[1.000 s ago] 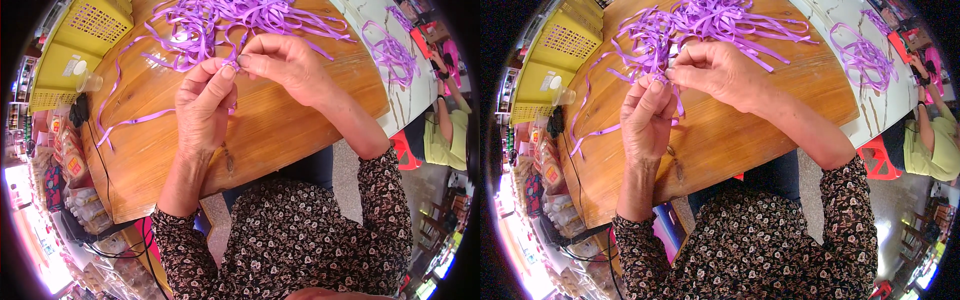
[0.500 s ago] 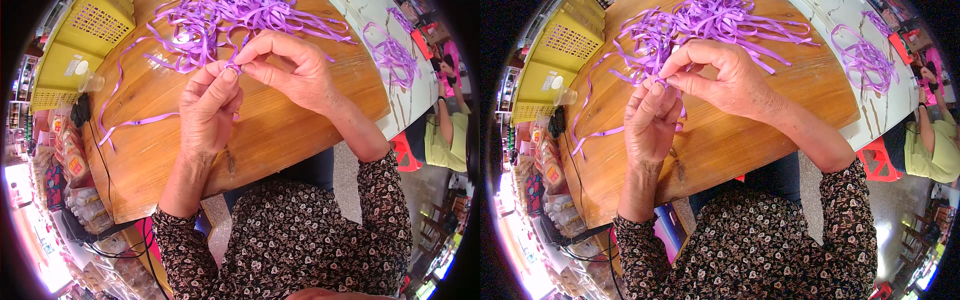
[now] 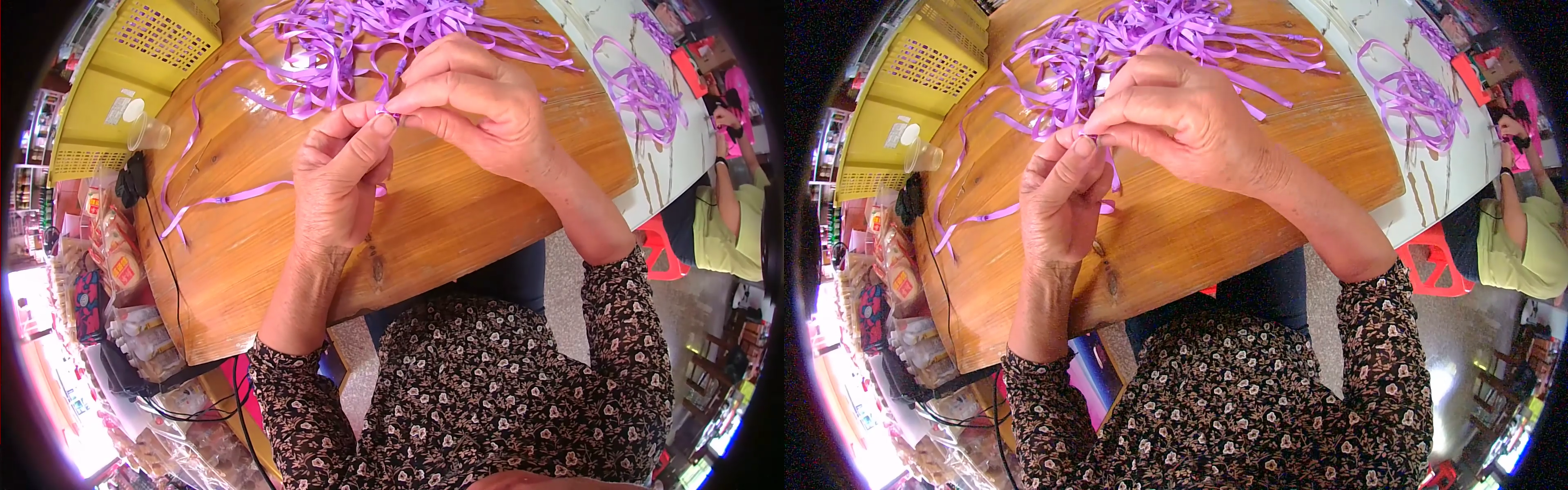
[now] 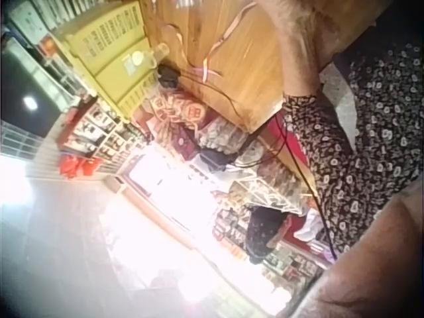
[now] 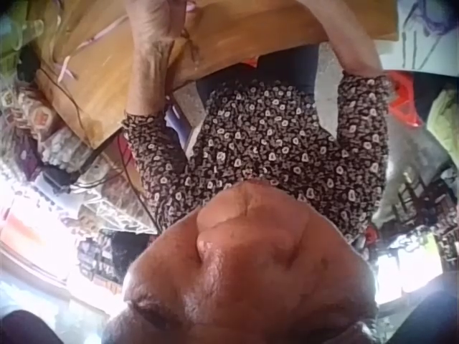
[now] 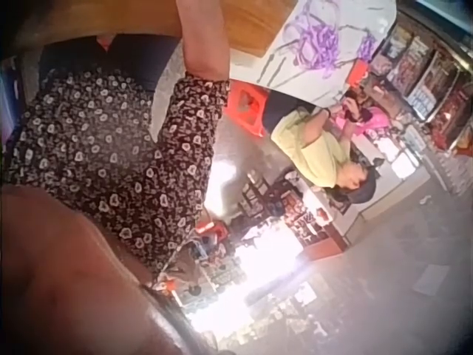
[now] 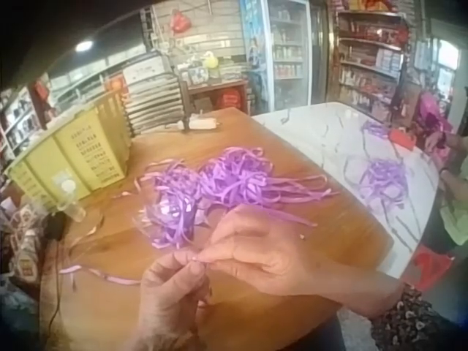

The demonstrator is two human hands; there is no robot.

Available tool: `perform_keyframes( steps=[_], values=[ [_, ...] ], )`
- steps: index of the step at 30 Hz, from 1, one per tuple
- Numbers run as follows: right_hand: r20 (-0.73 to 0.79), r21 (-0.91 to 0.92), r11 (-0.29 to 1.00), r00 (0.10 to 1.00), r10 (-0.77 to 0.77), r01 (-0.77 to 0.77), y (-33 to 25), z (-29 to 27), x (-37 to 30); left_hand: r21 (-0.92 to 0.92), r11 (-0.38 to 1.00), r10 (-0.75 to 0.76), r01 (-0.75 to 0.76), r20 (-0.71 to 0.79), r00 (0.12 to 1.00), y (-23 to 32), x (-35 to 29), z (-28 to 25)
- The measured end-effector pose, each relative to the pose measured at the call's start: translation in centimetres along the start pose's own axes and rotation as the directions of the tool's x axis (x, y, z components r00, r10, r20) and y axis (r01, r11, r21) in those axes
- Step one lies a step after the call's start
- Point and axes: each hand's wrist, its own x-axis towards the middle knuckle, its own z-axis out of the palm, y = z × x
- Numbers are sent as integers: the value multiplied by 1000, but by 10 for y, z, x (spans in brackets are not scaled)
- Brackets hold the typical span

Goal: The person ties knots in purple ribbons by hand, occasionally picking up the pile of ribbons to reorganize them on the wooden table.

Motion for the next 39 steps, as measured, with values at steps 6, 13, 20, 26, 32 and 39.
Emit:
perform_keyframes(
  steps=[6,13,20,26,32,39],
  values=[
    [13,-150,983,994,-107,107,1,-1,-1,5,998,-64,64,-1,998,0,2,-1],
    [54,296,931,976,209,-216,0,5,-6,-56,993,-103,103,9,995,-1,1,0],
    [-12,317,919,968,249,-233,-5,9,-4,-93,993,-68,69,13,998,-1,0,5],
    [20,66,996,998,58,-59,-3,2,1,-106,989,-102,105,41,994,-2,2,0],
    [14,23,1000,1000,-6,5,-3,1,-1,-50,995,-89,89,14,996,-2,1,1],
    [67,327,877,934,350,-352,-3,0,-7,90,996,8,-5,-37,999,0,-3,5]
  ],
)
